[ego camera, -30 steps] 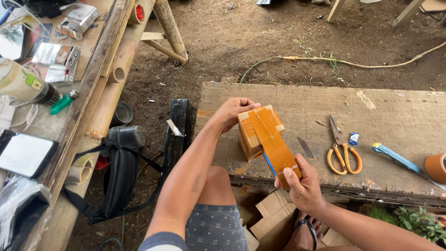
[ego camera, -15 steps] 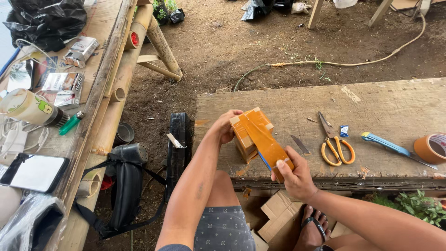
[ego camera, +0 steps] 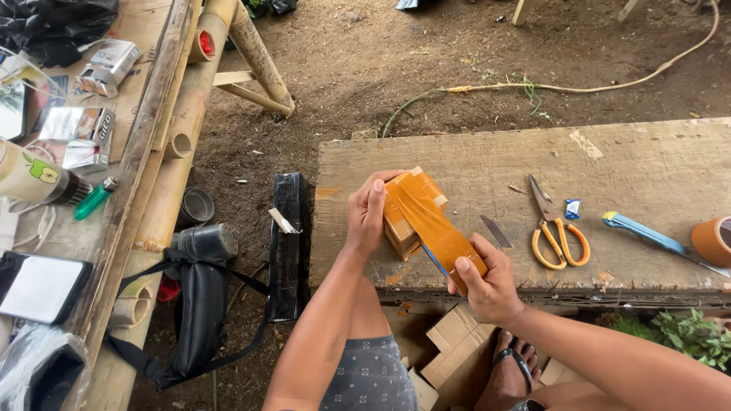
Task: The person opens a taped cardboard box, places a small potted plant inside, folds the flaps, and reseals the box with packing tape. They use a utility knife to cut the tape and scissors to trim excess tape.
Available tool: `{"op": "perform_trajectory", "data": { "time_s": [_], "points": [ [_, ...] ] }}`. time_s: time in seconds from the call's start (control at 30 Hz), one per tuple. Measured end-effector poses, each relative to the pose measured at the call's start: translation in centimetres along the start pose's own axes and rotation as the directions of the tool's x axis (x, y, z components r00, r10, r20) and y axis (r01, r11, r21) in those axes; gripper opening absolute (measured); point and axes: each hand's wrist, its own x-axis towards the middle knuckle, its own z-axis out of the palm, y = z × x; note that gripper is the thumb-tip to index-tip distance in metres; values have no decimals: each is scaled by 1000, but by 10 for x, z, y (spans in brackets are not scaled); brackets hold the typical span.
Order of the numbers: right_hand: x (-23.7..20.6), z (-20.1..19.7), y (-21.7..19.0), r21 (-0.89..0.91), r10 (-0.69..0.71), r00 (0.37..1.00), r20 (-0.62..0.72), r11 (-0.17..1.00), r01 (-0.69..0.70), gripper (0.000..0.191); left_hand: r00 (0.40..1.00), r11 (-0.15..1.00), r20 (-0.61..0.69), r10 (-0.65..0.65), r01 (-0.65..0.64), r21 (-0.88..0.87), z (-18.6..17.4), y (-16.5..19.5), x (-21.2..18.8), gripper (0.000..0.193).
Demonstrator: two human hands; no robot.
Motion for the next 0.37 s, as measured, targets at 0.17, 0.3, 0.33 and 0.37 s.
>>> {"op": "perform_trajectory", "data": {
  "time_s": [0.17,0.3,0.33,0.37],
  "points": [
    [-3,-4,0,-22,18,999,-45,1000,-19,36,932,780,64,-356,258,570,-12,33,2,66],
    [2,-4,-4,-25,18,999,-42,1000,-19,35,812,352,580,68,-564,748,-23,92,5,91],
    [0,-5,-4,-50,29,999,-38,998,-31,35,739,259,673,-36,-643,720,-22,106,6,94],
    [-2,-3,-4,-38,39,998,-47,998,-41,34,692,385,720,-48,-653,653,-16,118,10,96]
  ]
}}
